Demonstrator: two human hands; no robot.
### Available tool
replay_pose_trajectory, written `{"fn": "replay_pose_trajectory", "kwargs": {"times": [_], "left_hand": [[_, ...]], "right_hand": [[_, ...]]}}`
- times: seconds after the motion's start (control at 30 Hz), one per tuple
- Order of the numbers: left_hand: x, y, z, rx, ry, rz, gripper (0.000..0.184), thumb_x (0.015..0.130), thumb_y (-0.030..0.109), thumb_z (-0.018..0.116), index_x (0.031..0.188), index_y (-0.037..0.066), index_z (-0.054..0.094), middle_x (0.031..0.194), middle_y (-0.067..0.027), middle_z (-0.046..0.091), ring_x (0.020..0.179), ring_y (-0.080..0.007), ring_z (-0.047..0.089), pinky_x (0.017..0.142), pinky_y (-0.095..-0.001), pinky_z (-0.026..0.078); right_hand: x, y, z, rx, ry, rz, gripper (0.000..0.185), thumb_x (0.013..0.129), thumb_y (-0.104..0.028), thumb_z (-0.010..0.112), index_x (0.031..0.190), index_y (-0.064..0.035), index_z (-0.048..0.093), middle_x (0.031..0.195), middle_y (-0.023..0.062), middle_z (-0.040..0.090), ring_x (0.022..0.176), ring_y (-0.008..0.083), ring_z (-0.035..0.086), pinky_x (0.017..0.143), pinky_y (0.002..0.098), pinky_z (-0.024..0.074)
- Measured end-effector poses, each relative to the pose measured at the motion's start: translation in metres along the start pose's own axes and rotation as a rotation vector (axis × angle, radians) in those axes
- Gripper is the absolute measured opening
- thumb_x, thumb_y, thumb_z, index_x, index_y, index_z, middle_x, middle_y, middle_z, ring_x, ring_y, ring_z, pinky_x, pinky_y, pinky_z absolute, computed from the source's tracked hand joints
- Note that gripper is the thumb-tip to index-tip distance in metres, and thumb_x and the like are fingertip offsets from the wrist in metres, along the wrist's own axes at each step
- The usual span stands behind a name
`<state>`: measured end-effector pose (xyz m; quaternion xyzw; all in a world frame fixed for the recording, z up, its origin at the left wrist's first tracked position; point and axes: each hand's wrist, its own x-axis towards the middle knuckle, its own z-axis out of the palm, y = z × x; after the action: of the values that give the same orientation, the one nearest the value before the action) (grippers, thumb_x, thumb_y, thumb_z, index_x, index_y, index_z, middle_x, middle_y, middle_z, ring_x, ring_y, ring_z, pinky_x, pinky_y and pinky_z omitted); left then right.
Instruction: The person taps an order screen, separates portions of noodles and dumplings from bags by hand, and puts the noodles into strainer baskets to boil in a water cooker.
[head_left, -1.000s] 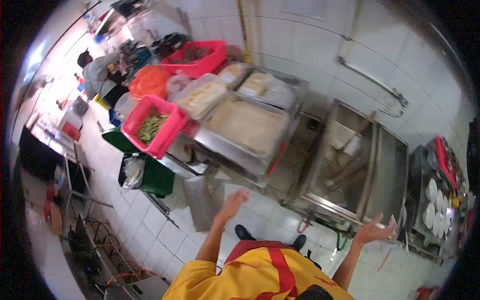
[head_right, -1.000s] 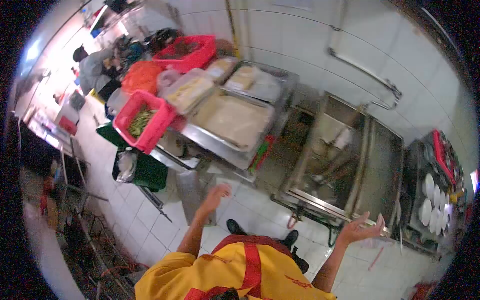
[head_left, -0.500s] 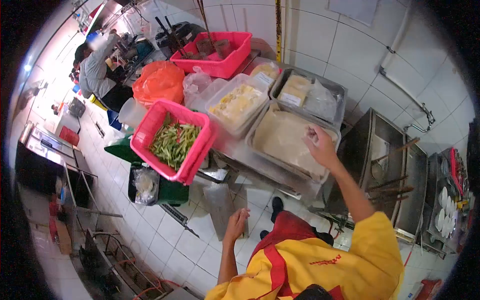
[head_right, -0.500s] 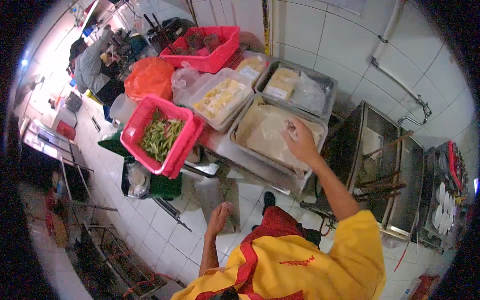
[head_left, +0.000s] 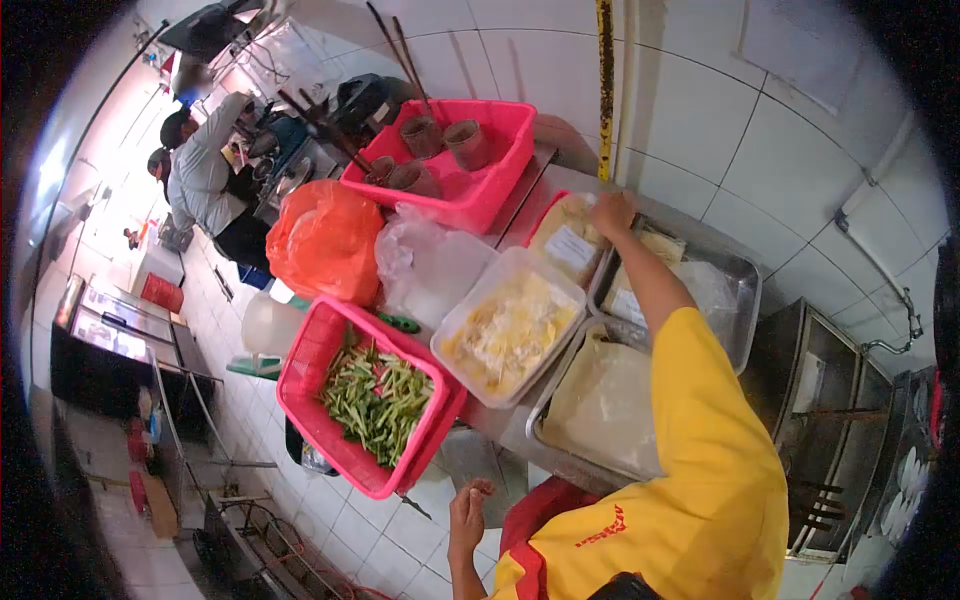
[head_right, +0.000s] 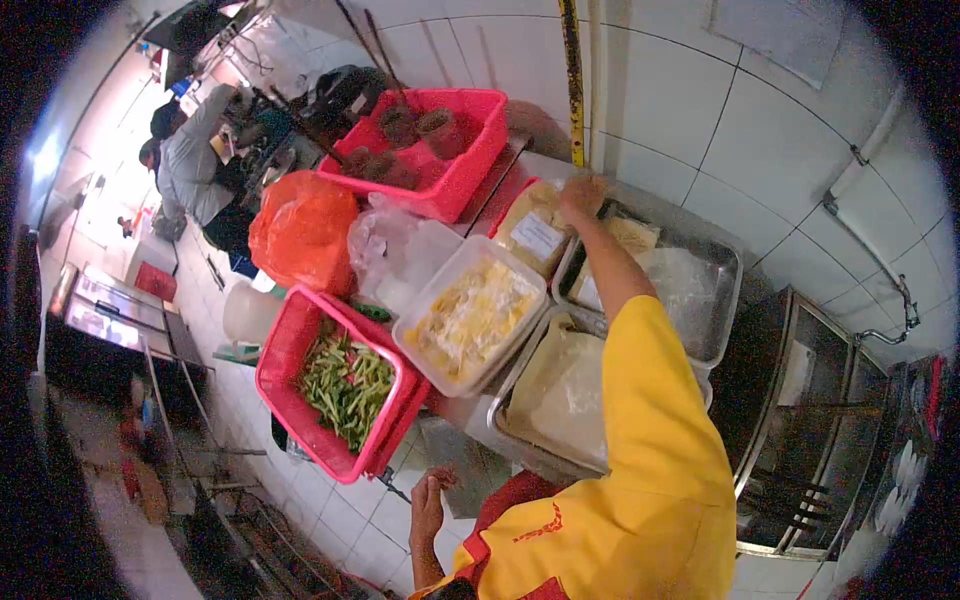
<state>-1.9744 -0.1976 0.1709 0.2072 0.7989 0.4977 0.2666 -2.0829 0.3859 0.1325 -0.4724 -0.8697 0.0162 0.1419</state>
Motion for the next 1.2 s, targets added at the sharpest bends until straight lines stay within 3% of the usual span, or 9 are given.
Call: {"fn": "replay_pose_trajectory", "kwargs": {"times": [0.07,0.23,0.37,0.47,0.63,0.77,0.83,0.9,1.2], "left_hand": [[0.016,0.012,0.001,-0.020,-0.066,-0.021,0.043,0.100,0.033,0.036,0.100,-0.004,0.058,0.090,-0.0106,0.062,0.082,-0.0196,0.057,0.078,-0.0321,0.045],[0.055,0.039,0.003,-0.050,-0.298,0.123,0.045,0.098,0.037,0.038,0.103,-0.003,0.058,0.091,-0.0117,0.062,0.082,-0.0207,0.057,0.076,-0.0326,0.045],[0.085,0.079,0.010,-0.181,-0.537,0.327,0.046,0.096,0.039,0.037,0.104,-0.002,0.058,0.091,-0.0133,0.062,0.081,-0.0225,0.057,0.075,-0.0334,0.045],[0.110,0.102,0.010,-0.150,-0.617,0.522,0.045,0.095,0.037,0.037,0.103,-0.002,0.058,0.090,-0.0140,0.062,0.081,-0.0246,0.057,0.075,-0.0341,0.044],[0.134,0.129,0.016,-0.266,-0.630,0.668,0.034,0.091,0.028,0.046,0.100,-0.003,0.057,0.095,-0.0169,0.060,0.086,-0.0285,0.056,0.078,-0.0367,0.044],[0.147,0.174,0.040,-0.098,-0.231,1.029,0.021,0.082,0.004,0.056,0.102,-0.003,0.056,0.102,-0.0219,0.057,0.095,-0.0383,0.053,0.087,-0.0430,0.041],[0.155,0.197,0.062,-0.018,-0.081,1.028,0.025,0.086,0.010,0.054,0.108,-0.003,0.055,0.110,-0.0199,0.056,0.101,-0.0353,0.054,0.094,-0.0425,0.039],[0.166,0.211,0.090,-0.103,-0.175,1.070,0.031,0.084,0.007,0.054,0.114,-0.002,0.052,0.113,-0.0210,0.054,0.106,-0.0365,0.052,0.094,-0.0422,0.039],[0.149,0.126,0.139,-0.039,-0.880,0.890,0.034,0.065,-0.004,0.058,0.098,0.002,0.054,0.102,-0.0162,0.054,0.103,-0.0364,0.049,0.088,-0.0402,0.039]], "right_hand": [[0.004,-0.011,-0.001,0.124,-0.008,0.074,0.030,0.075,-0.022,0.059,0.091,0.0034,0.065,0.099,0.0267,0.061,0.092,0.0399,0.060,0.086,0.0445,0.0448],[0.017,0.003,0.017,0.579,-0.039,-0.042,0.024,0.077,-0.020,0.057,0.086,0.0016,0.063,0.085,0.0241,0.062,0.081,0.0394,0.060,0.072,0.0448,0.0464],[-0.034,-0.026,-0.094,0.955,0.008,-0.264,0.015,0.078,-0.011,0.052,0.078,0.0034,0.054,0.074,0.0233,0.056,0.069,0.0412,0.054,0.061,0.0453,0.0414],[-0.075,-0.054,-0.149,0.887,0.339,-0.551,0.009,0.078,-0.006,0.052,0.078,0.0033,0.052,0.073,0.0222,0.052,0.065,0.0376,0.051,0.059,0.0407,0.0409],[-0.131,-0.035,-0.258,0.767,0.408,-0.469,0.005,0.081,-0.001,0.052,0.083,0.0027,0.053,0.074,0.0179,0.052,0.065,0.0313,0.048,0.062,0.0339,0.0412],[-0.192,-0.025,-0.304,0.735,0.384,-0.444,0.007,0.082,-0.004,0.054,0.083,0.0023,0.052,0.072,0.0169,0.048,0.066,0.0314,0.048,0.060,0.0356,0.0404],[-0.217,-0.015,-0.300,0.700,0.316,-0.359,0.010,0.082,-0.007,0.055,0.081,0.0022,0.050,0.073,0.0192,0.048,0.067,0.0369,0.049,0.059,0.0386,0.0398],[-0.242,0.004,-0.274,0.664,0.242,-0.306,0.006,0.083,-0.003,0.054,0.083,0.0027,0.053,0.070,0.0103,0.048,0.063,0.0201,0.046,0.059,0.0311,0.0401],[-0.405,0.025,-0.225,0.540,0.190,-0.190,0.012,0.075,0.000,0.056,0.086,0.0003,0.059,0.089,0.0165,0.061,0.080,0.0350,0.060,0.070,0.0380,0.0486]]}}
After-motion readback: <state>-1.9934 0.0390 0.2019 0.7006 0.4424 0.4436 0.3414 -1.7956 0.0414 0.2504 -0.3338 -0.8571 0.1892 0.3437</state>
